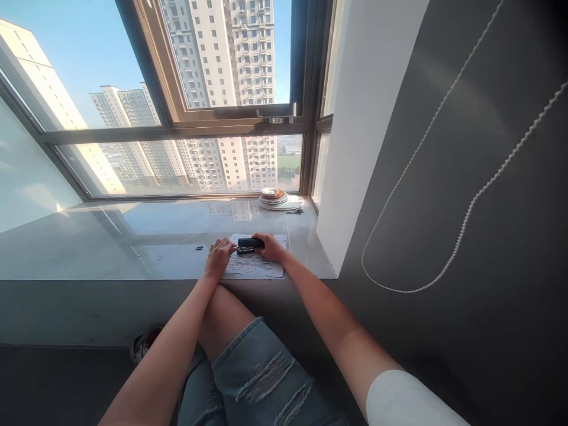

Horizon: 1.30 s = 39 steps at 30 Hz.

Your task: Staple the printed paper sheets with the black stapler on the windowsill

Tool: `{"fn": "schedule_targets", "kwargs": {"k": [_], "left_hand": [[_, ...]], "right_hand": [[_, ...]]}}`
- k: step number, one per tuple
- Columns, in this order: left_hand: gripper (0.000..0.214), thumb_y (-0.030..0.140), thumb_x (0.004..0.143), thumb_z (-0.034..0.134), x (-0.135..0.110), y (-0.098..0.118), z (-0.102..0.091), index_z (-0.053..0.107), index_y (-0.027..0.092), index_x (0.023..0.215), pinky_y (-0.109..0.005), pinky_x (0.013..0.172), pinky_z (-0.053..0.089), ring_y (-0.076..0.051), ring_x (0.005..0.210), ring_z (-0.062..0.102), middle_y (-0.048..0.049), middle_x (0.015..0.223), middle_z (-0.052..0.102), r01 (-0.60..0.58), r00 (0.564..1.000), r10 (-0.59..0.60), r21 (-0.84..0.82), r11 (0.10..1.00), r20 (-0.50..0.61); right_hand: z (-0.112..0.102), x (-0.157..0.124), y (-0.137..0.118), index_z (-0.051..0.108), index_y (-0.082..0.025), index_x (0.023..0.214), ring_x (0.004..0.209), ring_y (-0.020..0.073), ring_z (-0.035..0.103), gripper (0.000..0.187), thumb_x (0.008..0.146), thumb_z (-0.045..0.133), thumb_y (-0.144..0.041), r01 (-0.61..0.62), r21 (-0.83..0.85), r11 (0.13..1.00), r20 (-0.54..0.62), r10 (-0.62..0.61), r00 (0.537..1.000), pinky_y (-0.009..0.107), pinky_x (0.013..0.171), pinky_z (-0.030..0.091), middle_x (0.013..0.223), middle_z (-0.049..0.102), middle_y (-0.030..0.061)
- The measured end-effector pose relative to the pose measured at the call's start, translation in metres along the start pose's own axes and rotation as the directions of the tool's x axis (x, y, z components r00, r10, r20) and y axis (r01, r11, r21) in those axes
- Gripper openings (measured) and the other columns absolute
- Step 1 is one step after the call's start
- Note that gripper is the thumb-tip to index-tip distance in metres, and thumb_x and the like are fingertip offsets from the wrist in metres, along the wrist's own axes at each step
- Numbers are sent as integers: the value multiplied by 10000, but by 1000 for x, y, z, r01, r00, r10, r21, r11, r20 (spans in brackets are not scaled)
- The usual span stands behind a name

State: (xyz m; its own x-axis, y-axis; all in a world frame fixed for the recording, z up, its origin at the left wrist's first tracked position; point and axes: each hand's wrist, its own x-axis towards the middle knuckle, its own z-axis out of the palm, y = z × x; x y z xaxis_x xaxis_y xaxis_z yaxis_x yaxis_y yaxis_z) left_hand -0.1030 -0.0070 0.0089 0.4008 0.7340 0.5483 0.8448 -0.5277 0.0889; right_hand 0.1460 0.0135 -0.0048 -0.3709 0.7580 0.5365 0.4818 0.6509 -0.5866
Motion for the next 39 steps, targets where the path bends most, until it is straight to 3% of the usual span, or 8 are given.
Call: {"fn": "schedule_targets", "kwargs": {"k": [11, 19, 27, 36, 39], "left_hand": [[257, 260, 1040, 482, 2, -4, 4, 737, 234, 1060, -392, 913, 441, -280, 1107, 568, -99, 1109, 688, 14, 1000, -13, -69, 998, 20], [183, 245, 983, 599, 4, -5, 6, 757, 234, 1073, -396, 944, 456, -286, 1103, 563, -94, 1082, 686, 46, 999, -43, -109, 993, 32], [224, 274, 978, 585, 3, -8, 8, 784, 260, 1080, -415, 957, 482, -282, 1130, 574, -89, 1102, 699, 117, 992, -110, -113, 987, 60], [365, 173, 960, 478, 0, -11, 11, 778, 238, 1158, -404, 989, 506, -280, 1122, 623, -99, 1149, 747, 162, 986, -157, -126, 979, 53], [376, 157, 941, 481, 0, -12, 12, 776, 218, 1167, -393, 982, 518, -284, 1134, 644, -105, 1154, 759, 173, 985, -170, -141, 975, 33]], "right_hand": [[-3, 0, -1, 704, -221, 1205, 997, 236, 668, 446, 767, 713, -131, -5, 7, 1000, 12, 5, 1000, 333, 903, 480, 1086, 744, 50], [-3, 0, 1, 692, -227, 1224, 1026, 243, 663, 448, 781, 712, -160, -31, -18, 999, 25, 31, 999, 348, 927, 482, 1108, 740, 47], [-2, 1, 4, 695, -220, 1223, 1013, 242, 664, 459, 769, 709, -153, -18, -3, 1000, 20, 18, 1000, 346, 922, 484, 1089, 743, 49], [-3, 3, 7, 727, -209, 1146, 916, 216, 643, 421, 727, 719, -167, -172, 74, 982, -17, 174, 985, 333, 874, 492, 955, 729, 17], [-6, 3, 6, 738, -204, 1116, 959, 218, 631, 411, 706, 748, -184, -177, 114, 978, -104, 189, 977, 346, 904, 493, 1061, 707, 48]]}}
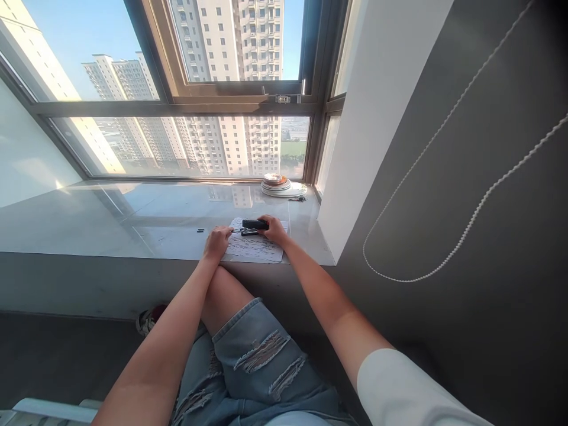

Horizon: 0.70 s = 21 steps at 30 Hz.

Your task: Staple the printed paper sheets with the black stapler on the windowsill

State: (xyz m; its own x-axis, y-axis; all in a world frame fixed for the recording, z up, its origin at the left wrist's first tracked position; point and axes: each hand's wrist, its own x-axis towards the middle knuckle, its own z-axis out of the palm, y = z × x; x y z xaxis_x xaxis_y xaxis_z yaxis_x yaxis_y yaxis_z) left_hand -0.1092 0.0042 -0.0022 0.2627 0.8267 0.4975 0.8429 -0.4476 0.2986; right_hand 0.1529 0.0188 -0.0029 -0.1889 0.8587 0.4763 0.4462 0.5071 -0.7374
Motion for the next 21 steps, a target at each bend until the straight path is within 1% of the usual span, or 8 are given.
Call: {"fn": "schedule_targets", "kwargs": {"k": [3, 6, 8, 10, 15, 17, 19, 21], "left_hand": [[351, 163, 940, 493, 0, 1, -1, 798, 215, 1105, -396, 949, 535, -294, 1110, 664, -113, 1109, 771, -16, 1000, 16, -37, 999, 8], [321, 191, 948, 510, 0, 5, -4, 812, 235, 1047, -400, 931, 543, -284, 1065, 671, -97, 1078, 777, -83, 996, 85, -114, 990, 9], [303, 220, 957, 520, -3, 7, -7, 810, 244, 1041, -395, 935, 541, -266, 1054, 667, -84, 1091, 773, -145, 989, 144, -181, 973, -18], [287, 256, 969, 527, -6, 9, -11, 804, 245, 1041, -392, 950, 535, -250, 1056, 660, -77, 1103, 766, -176, 984, 166, -252, 952, -61], [231, 397, 918, 648, -8, 27, -17, 782, 231, 1005, -392, 936, 537, -233, 990, 683, -63, 1022, 771, -113, 991, 61, -483, 869, -122], [321, 446, 861, 717, -2, 40, -16, 752, 221, 1088, -389, 898, 548, -235, 974, 699, -70, 1047, 769, -67, 994, 1, -580, 812, -113], [477, 483, 805, 767, 8, 55, -12, 698, 212, 1191, -387, 867, 560, -240, 963, 714, -87, 1096, 760, -22, 995, -46, -661, 750, -86], [575, 513, 765, 797, 18, 67, -8, 663, 199, 1228, -390, 843, 570, -244, 934, 725, -104, 1110, 755, 4, 997, -59, -714, 700, -52]], "right_hand": [[-4, 0, -4, 742, -212, 1105, 1001, 215, 624, 372, 734, 747, -242, 13, 73, 997, -78, -7, 997, 350, 929, 489, 1128, 690, 60], [-8, 0, -8, 751, -207, 1078, 922, 197, 633, 325, 764, 714, -281, -28, 197, 980, -138, 56, 989, 335, 885, 500, 1007, 716, 39], [-10, 0, -10, 759, -197, 1062, 872, 188, 631, 318, 771, 699, -310, -53, 287, 956, -182, 109, 977, 321, 844, 508, 938, 718, 32], [-11, 0, -10, 762, -189, 1057, 851, 186, 630, 336, 769, 700, -352, -65, 378, 923, -202, 151, 968, 309, 806, 512, 904, 716, 30], [-11, 1, -7, 758, -169, 1029, 825, 186, 633, 396, 736, 756, -436, -64, 584, 809, -153, 187, 970, 300, 769, 514, 876, 712, 41], [-10, 1, -7, 748, -171, 1029, 835, 190, 642, 415, 739, 769, -467, -58, 632, 773, -111, 164, 980, 307, 781, 520, 877, 709, 42], [-10, 1, -8, 732, -181, 1049, 869, 200, 654, 450, 761, 757, -526, -45, 652, 756, -84, 131, 988, 320, 802, 529, 903, 710, 44], [-12, 0, -8, 716, -190, 1063, 898, 207, 659, 481, 778, 742, -576, -21, 673, 740, -82, 103, 991, 332, 824, 537, 934, 711, 45]]}}
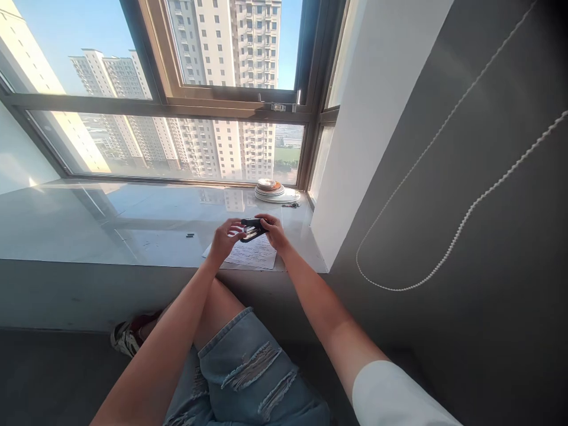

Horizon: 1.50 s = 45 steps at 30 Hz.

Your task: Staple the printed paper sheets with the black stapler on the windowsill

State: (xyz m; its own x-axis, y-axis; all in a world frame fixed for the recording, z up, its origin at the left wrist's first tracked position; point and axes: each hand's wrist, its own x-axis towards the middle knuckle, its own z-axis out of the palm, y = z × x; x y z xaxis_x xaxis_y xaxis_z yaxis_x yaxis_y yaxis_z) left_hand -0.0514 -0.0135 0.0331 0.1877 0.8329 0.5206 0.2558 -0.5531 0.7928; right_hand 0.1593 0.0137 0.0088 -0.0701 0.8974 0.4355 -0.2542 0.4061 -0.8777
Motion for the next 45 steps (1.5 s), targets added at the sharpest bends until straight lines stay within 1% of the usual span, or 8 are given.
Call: {"fn": "schedule_targets", "kwargs": {"k": [6, 9, 12, 18, 22, 30, 38, 45], "left_hand": [[604, 546, 742, 819, 9, 0, 13, 674, 200, 1214, -383, 821, 570, -275, 995, 723, -109, 1120, 755, 16, 994, -12, -34, 999, 106], [478, 521, 841, 731, -6, -6, 17, 676, 200, 1191, -386, 836, 567, -271, 1013, 711, -106, 1116, 752, 54, 992, -48, 48, 997, -118], [298, 410, 982, 521, -30, -12, 30, 719, 195, 1040, -453, 911, 537, -296, 1019, 683, -131, 1038, 746, 198, 902, -48, 312, 929, -429], [342, 472, 939, 593, -53, -19, 54, 772, 224, 1093, -573, 1108, 392, -405, 1343, 500, -171, 1376, 626, 89, 993, -8, 680, 728, -121], [373, 459, 952, 558, -50, -22, 56, 745, 250, 1198, -606, 1128, 333, -412, 1379, 466, -162, 1413, 611, 143, 989, -116, 714, 685, -86], [410, 322, 913, 529, -51, -13, 57, 708, 156, 1243, -559, 1093, 364, -408, 1334, 497, -226, 1411, 595, 149, 989, -112, 739, 657, -100], [405, 209, 891, 498, -53, -10, 57, 700, 142, 1236, -587, 1156, 304, -383, 1372, 479, -221, 1412, 594, 196, 980, -112, 759, 621, -162], [562, 402, 993, 391, -51, -2, 57, 552, 132, 1458, -572, 1236, 198, -350, 1496, 338, -193, 1567, 458, 254, 952, -289, 796, 549, -105]], "right_hand": [[-4, -3, -2, 721, -184, 1042, 921, 219, 668, 511, 755, 777, -604, -21, 65, 998, 1, 21, 1000, 337, 843, 557, 954, 724, 60], [-6, -3, -3, 717, -185, 1066, 954, 229, 670, 496, 755, 782, -564, -11, 32, 999, -123, 14, 992, 355, 867, 559, 965, 727, 66], [-11, -2, -2, 697, -185, 1118, 955, 224, 670, 492, 771, 749, -531, 20, 16, 1000, -270, -15, 963, 375, 888, 556, 989, 720, 69], [-31, 2, 6, 646, -174, 1248, 975, 237, 661, 661, 865, 442, -672, 16, -261, 965, -528, -157, 834, 375, 822, 552, 1065, 697, 123], [-30, 2, 7, 634, -171, 1276, 921, 233, 652, 702, 884, 351, -681, -3, -362, 932, -483, -185, 856, 362, 784, 544, 1026, 690, 122], [-6, -7, 2, 699, -177, 1029, 1030, 211, 606, 319, 876, 549, -412, 59, -578, 814, -228, -230, 946, 330, 944, 513, 1130, 631, 106], [-34, -8, -5, 658, -141, 1165, 1274, 317, 458, 350, 939, 425, -273, -190, -688, 700, -536, -314, 784, 465, 1106, 375, 1314, 546, 219], [-43, -8, 0, 700, -167, 1072, 1096, 290, 604, 303, 887, 461, -181, -419, -712, 563, -679, -400, 615, 393, 961, 445, 1224, 640, 167]]}}
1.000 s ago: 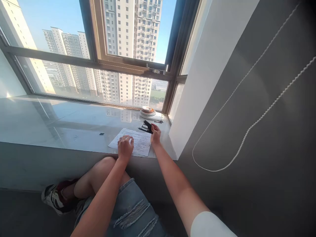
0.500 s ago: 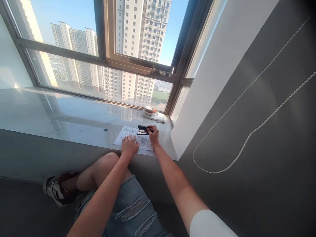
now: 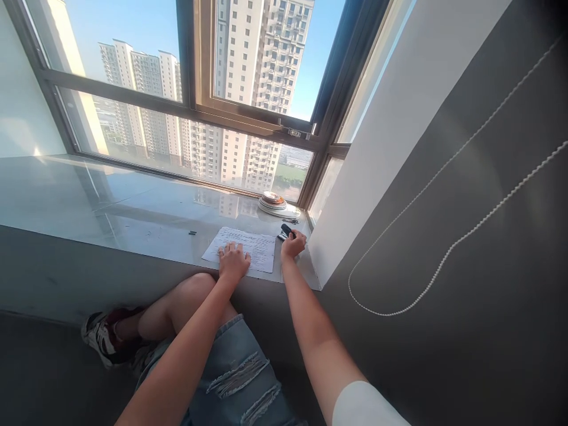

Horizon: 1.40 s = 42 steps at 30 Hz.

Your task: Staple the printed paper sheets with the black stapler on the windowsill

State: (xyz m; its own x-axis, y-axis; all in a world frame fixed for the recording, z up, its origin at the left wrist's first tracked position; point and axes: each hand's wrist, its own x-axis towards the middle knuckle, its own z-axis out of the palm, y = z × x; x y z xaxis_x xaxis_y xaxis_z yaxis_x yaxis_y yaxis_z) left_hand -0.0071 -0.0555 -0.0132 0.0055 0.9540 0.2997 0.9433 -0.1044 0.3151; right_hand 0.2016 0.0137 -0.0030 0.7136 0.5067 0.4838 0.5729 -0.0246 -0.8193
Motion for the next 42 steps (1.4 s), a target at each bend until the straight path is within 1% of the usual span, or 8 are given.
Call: {"fn": "schedule_targets", "kwargs": {"k": [4, 11, 18, 24, 30, 34, 37, 42], "left_hand": [[641, 475, 1001, 335, 1, 2, -3, 470, 157, 1542, -603, 1238, 167, -375, 1540, 253, -180, 1646, 345, 14, 996, -18, 44, 999, 85], [735, 568, 1004, 228, 6, 4, -4, 339, 190, 1624, -630, 1246, 85, -396, 1578, 123, -147, 1707, 201, 25, 980, -44, 103, 994, 193], [779, 605, 999, 183, 7, 6, -5, 249, 186, 1653, -650, 1243, 59, -408, 1583, 58, -134, 1721, 149, 15, 970, -51, 150, 989, 238], [779, 600, 1000, 191, 4, 8, -7, 219, 184, 1659, -644, 1247, 43, -400, 1587, 35, -128, 1726, 118, 29, 965, -65, 145, 989, 254], [774, 604, 1002, 211, 1, 9, -11, 229, 194, 1658, -634, 1253, 34, -387, 1590, 30, -125, 1727, 115, 44, 964, -78, 136, 990, 255], [757, 600, 1004, 217, -1, 11, -14, 264, 206, 1650, -624, 1257, 64, -376, 1590, 66, -121, 1724, 145, 50, 968, -89, 166, 985, 236], [740, 584, 1004, 237, -3, 12, -15, 315, 200, 1632, -627, 1254, 104, -371, 1583, 124, -135, 1711, 198, 75, 976, -113, 200, 977, 187], [711, 548, 1004, 260, -4, 14, -18, 380, 171, 1595, -713, 1200, 160, -417, 1562, 162, -181, 1681, 263, 99, 979, -141, 255, 962, 150]], "right_hand": [[4, -1, -3, 658, -188, 1073, 1089, 303, 600, 334, 842, 425, -122, -18, -83, 996, 78, 24, 997, 420, 941, 441, 1198, 650, 157], [13, 8, -10, 554, -204, 932, 1100, 280, 589, 87, 912, 481, -247, 279, -228, 933, 292, -208, 934, 576, 1142, 262, 1079, 676, 108], [20, 31, -6, 606, -218, 1029, 1027, 260, 610, 369, 1003, 416, -534, 403, -217, 889, 395, -297, 869, 606, 1124, 205, 1056, 710, 88], [36, 54, 3, 594, -209, 648, 1028, 258, 606, 550, 989, 366, -574, 423, -51, 904, 467, -353, 811, 494, 1103, 279, 744, 677, 55], [47, 62, -3, 566, -213, 600, 860, 208, 606, 350, 873, 392, -347, 381, 317, 869, 547, -495, 675, 348, 922, 447, 742, 673, 54], [49, 62, -13, 583, -213, 606, 865, 205, 602, 302, 844, 453, -346, 314, 435, 844, 534, -522, 665, 328, 882, 461, 799, 689, 65], [51, 62, -14, 570, -212, 604, 703, 178, 547, 282, 830, 492, -363, 237, 373, 897, 611, -430, 665, 296, 736, 442, 662, 610, 27], [53, 56, -13, 454, -229, 555, 598, 149, 418, 307, 853, 483, -300, 285, 197, 938, 535, -347, 771, 289, 634, 355, 550, 460, -7]]}}
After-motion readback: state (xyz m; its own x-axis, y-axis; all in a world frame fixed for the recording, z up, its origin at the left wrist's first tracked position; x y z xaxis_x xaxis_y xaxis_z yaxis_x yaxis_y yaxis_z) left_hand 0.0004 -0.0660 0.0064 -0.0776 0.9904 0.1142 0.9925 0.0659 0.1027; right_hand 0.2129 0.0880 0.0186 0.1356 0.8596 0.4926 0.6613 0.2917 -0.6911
